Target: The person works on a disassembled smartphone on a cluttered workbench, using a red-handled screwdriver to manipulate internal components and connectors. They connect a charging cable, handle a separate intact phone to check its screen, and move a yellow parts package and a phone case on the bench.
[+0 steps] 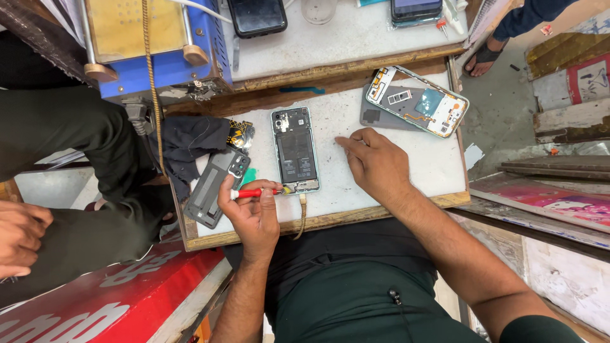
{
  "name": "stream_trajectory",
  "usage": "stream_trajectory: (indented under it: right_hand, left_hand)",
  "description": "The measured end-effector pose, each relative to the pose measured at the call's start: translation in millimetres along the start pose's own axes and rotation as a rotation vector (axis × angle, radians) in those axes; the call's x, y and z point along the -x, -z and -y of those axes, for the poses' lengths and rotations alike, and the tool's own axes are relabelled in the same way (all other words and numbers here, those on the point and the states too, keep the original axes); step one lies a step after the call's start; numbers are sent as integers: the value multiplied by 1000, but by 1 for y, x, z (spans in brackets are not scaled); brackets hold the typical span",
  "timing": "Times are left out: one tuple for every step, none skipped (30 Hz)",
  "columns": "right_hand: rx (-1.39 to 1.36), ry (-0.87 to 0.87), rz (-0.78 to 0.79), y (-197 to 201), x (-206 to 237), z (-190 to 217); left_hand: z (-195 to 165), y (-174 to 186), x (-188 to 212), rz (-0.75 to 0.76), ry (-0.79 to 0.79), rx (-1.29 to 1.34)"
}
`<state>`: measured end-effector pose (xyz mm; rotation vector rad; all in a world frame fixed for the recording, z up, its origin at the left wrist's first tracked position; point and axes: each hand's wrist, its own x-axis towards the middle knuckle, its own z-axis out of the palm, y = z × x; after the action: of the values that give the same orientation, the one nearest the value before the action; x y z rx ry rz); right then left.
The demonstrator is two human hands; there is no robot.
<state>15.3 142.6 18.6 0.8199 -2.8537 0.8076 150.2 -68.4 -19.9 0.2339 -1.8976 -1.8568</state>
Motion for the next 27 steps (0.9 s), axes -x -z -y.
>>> stream_trajectory:
  right_hand:
    - [-3,2,-5,-1,1,-1]
    - [-6,4,-12,-2,1,-2]
    - [-9,7,-18,-2,2,-3]
    - [-25,10,-19,-3,2,-4]
    - [-41,15,-19,-3,3,-4]
    - [-59,21,-18,-3,4,-5]
    - [-133,-15,-22,-3,5,-7]
    - [-209,-53,-22,-4,6,-9]
    - [-287,-91,-21,-4,8,-11]
    - [-382,-59,-72,-4,8,-15]
    - [-476,-27,-124,-4,8,-19]
    - [-569,4,-176,-4,8,-23]
    - [-706,-121,-158,-4,9,-27]
    - [-840,-248,-139,-4,9,-31]
    - [-972,-380,-117,-3,9,-33]
    - [-916,-346,-101,-2,10,-35]
    - [-859,-313,-87,-1,12,-35]
    - [-801,-282,-72,0,13,-35]
    - [-668,-226,-57,2,15,-33]
    - [-535,-168,-44,3,16,-31]
    - [-403,-108,-32,5,16,-28]
    - [-374,-80,-13,7,16,-26]
    - [-346,-52,9,9,15,-23]
    - [-319,-21,32,9,15,-19]
    - [-287,31,15,10,14,-16]
    - [-254,82,-2,10,14,-12]
    - [-220,131,-19,10,15,-8]
  left_hand:
    - [1,0,0,1,-5,7]
    - [1,0,0,3,-11,14]
    - [1,-1,-1,4,-17,21]
    - [1,-1,-1,7,-24,16]
    - [1,-1,-1,8,-30,10]
    - [1,-1,-1,7,-37,3]
    - [0,-1,-1,-2,-26,-2]
    - [0,-1,-1,-9,-11,-8]
    - [-1,-1,-1,-19,3,-15]
    - [-1,0,-1,-13,-11,-14]
    - [0,0,-1,-7,-26,-12]
    - [0,0,-2,1,-41,-8]
    - [1,0,-2,5,-48,-4]
    - [2,0,-2,9,-56,1]
    - [3,0,-2,16,-60,6]
    - [4,0,-1,15,-56,3]
    - [4,0,-1,16,-50,1]
    - [5,0,0,17,-44,-1]
    - [5,0,1,19,-47,1]
    - [6,0,0,20,-52,2]
    - [6,0,0,21,-61,3]
    - [6,0,0,19,-63,0]
    - [6,0,0,14,-63,-6]
    - [6,0,0,8,-63,-13]
    - [6,0,0,14,-68,-23]
    - [5,0,0,20,-72,-33]
    - [5,-1,1,29,-75,-42]
